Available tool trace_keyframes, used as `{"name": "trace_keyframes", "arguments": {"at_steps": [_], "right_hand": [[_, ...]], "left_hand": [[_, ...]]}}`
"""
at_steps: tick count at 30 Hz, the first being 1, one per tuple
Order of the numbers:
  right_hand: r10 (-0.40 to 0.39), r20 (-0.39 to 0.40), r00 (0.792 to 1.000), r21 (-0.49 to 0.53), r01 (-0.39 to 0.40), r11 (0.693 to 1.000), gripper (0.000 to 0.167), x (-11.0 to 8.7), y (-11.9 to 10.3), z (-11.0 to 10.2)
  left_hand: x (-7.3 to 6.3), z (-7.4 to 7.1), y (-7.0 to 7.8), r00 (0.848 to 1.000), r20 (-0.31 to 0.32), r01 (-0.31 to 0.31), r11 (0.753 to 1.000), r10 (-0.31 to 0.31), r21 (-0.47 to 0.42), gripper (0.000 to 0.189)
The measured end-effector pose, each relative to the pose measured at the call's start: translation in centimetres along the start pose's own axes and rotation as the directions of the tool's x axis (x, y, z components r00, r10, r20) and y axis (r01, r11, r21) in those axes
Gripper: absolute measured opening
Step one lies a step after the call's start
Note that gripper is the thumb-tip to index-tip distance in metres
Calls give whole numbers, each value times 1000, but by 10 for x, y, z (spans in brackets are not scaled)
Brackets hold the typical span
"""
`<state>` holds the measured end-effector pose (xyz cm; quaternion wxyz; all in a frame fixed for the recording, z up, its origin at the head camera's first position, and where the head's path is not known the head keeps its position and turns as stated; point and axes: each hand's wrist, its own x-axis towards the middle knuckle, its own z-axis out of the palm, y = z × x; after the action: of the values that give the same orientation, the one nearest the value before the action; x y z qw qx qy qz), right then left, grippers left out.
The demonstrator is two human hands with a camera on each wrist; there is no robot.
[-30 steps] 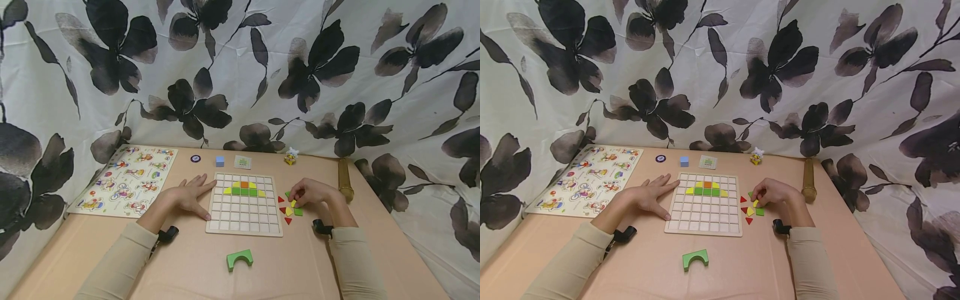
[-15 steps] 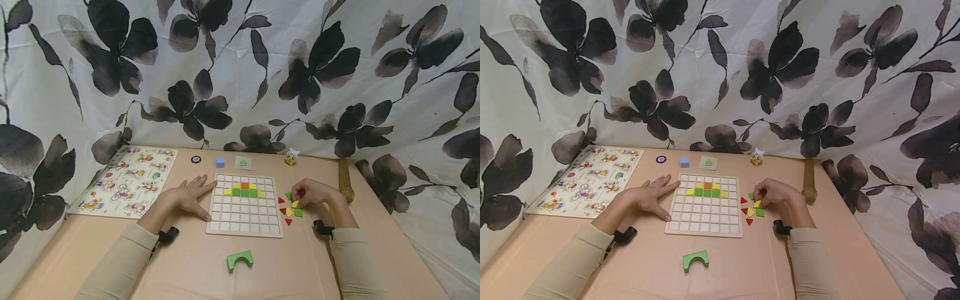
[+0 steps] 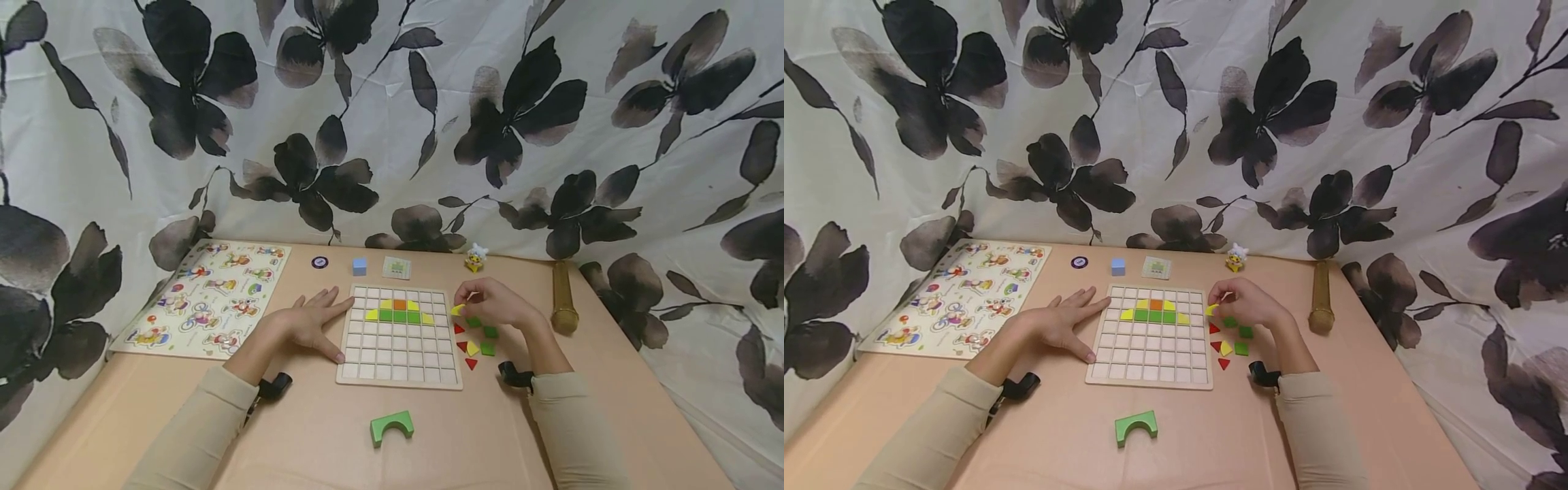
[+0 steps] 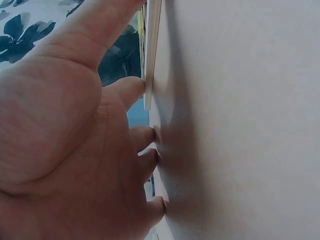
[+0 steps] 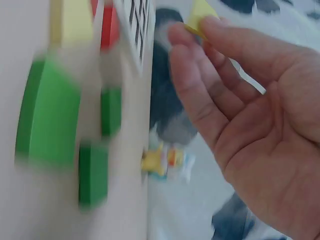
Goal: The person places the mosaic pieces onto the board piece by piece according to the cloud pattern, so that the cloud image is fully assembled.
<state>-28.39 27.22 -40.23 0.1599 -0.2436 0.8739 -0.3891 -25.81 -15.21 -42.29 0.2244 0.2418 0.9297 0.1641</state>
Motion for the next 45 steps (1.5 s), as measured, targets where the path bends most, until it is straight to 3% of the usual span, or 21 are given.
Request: {"name": "trace_keyframes", "arguments": {"at_steps": [7,14,23,34,41,45], "right_hand": [[-107,-43,993,22,108,994,19,31,-32,28],[-184,50,982,62,181,982,13,68,-65,60],[-266,165,950,-92,283,955,8,95,-89,92],[-213,223,951,-199,258,945,7,107,-90,104],[-212,236,948,-338,285,897,12,109,-93,109],[-190,231,954,-370,267,890,14,106,-96,113]], "left_hand": [[0,2,-1,1000,-1,-10,1000,10,-3,124],[0,2,-2,1000,-4,-11,1000,11,-8,124],[-1,1,-3,1000,5,-12,1000,12,5,123],[-1,2,-3,1000,5,-8,1000,8,1,123],[1,2,-4,1000,2,-7,1000,7,-3,124],[0,2,-4,1000,3,-8,1000,8,-7,124]]}}
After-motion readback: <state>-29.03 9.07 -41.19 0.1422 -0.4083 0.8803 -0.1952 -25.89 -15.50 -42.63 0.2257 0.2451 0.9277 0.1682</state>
